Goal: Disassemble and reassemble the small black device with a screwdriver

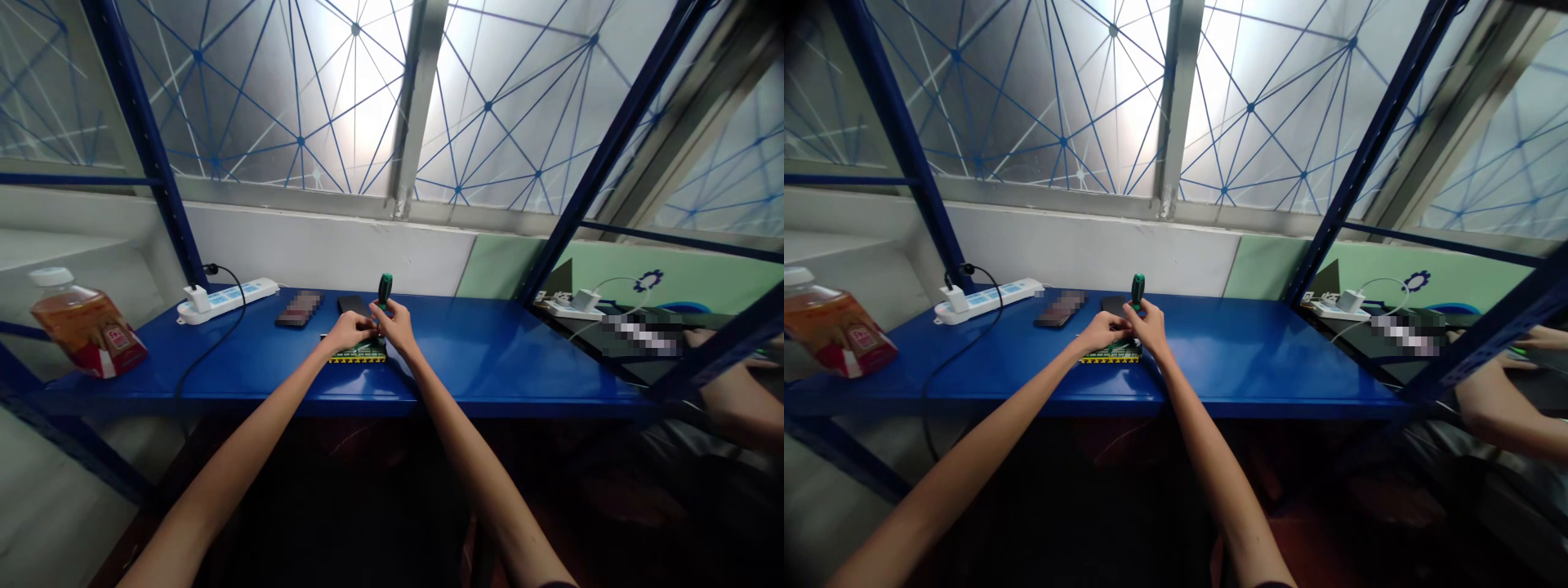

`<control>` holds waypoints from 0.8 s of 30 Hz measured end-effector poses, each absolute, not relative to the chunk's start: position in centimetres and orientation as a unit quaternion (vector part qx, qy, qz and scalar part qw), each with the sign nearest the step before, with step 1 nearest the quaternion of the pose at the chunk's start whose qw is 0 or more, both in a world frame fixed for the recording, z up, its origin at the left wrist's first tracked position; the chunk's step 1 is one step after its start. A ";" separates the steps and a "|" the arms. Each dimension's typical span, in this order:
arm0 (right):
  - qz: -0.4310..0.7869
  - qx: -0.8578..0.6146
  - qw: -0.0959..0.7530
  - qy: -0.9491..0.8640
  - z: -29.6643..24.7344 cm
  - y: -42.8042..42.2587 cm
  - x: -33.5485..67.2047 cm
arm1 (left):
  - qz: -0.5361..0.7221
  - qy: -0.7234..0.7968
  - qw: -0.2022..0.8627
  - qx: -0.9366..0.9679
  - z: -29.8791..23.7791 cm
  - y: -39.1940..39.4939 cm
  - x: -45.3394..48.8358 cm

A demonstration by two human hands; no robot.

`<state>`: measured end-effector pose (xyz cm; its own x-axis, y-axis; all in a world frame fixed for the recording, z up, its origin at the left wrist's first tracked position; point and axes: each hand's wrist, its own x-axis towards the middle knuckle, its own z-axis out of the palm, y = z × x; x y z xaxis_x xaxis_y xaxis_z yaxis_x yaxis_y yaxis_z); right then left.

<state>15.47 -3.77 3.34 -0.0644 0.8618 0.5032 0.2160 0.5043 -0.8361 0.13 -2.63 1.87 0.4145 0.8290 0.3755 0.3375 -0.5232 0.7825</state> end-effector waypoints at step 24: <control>0.234 -0.414 0.572 -0.668 2.7 -3.2 15.4 | 0.403 0.375 0.321 0.771 1.8 -2.8 0.1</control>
